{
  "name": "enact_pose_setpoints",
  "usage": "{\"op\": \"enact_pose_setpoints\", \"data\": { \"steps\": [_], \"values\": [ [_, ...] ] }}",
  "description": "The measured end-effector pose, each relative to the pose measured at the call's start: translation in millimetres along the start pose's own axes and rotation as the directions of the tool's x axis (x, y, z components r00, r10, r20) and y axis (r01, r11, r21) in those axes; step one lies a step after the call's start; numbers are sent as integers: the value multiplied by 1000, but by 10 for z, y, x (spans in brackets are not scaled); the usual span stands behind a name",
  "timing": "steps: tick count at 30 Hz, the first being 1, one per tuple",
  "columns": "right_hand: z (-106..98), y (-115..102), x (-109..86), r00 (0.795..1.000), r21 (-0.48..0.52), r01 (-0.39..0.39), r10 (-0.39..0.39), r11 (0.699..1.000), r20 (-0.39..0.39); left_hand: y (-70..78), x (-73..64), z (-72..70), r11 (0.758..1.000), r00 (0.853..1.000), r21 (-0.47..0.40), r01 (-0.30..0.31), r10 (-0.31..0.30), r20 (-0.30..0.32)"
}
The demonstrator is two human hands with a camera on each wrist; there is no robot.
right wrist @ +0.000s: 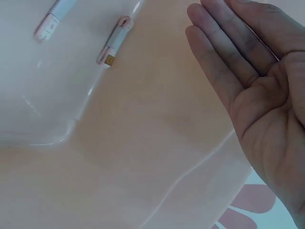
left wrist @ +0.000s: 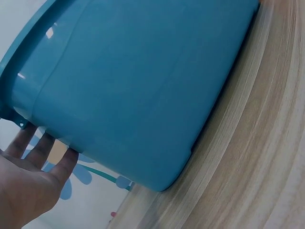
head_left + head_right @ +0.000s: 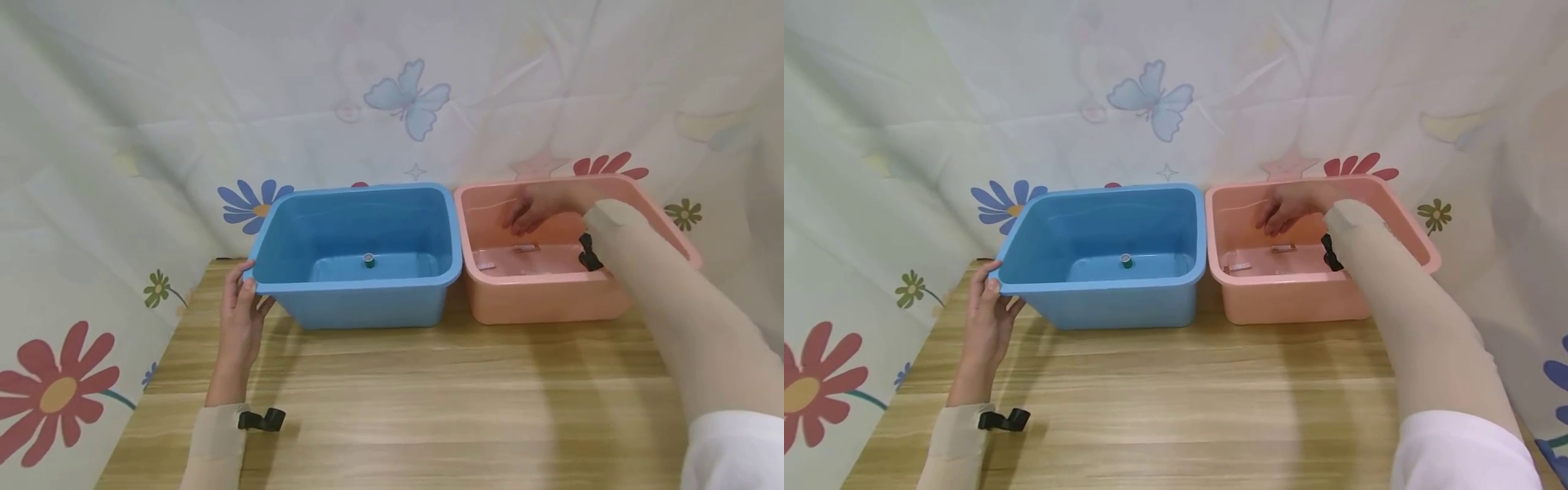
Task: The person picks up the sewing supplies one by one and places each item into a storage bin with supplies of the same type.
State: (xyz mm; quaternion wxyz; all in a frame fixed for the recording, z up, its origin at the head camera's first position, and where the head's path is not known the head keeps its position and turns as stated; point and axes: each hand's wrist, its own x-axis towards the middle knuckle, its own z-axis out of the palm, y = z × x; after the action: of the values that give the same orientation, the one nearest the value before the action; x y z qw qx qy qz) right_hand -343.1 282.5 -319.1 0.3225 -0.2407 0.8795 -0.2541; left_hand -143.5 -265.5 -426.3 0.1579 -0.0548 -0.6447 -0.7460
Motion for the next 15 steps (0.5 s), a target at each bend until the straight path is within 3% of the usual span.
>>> {"op": "enact_pose_setpoints", "data": {
  "steps": [5,15],
  "values": [
    [-91,-139,-143,999,-128,17,-23,992,-44,7,21,18,1000,1000,-1,-2,2,-12],
    [-151,-509,-560,980,-237,106,-142,966,-141,-11,11,48,1000,999,-15,11,-12,-31]
  ]
}}
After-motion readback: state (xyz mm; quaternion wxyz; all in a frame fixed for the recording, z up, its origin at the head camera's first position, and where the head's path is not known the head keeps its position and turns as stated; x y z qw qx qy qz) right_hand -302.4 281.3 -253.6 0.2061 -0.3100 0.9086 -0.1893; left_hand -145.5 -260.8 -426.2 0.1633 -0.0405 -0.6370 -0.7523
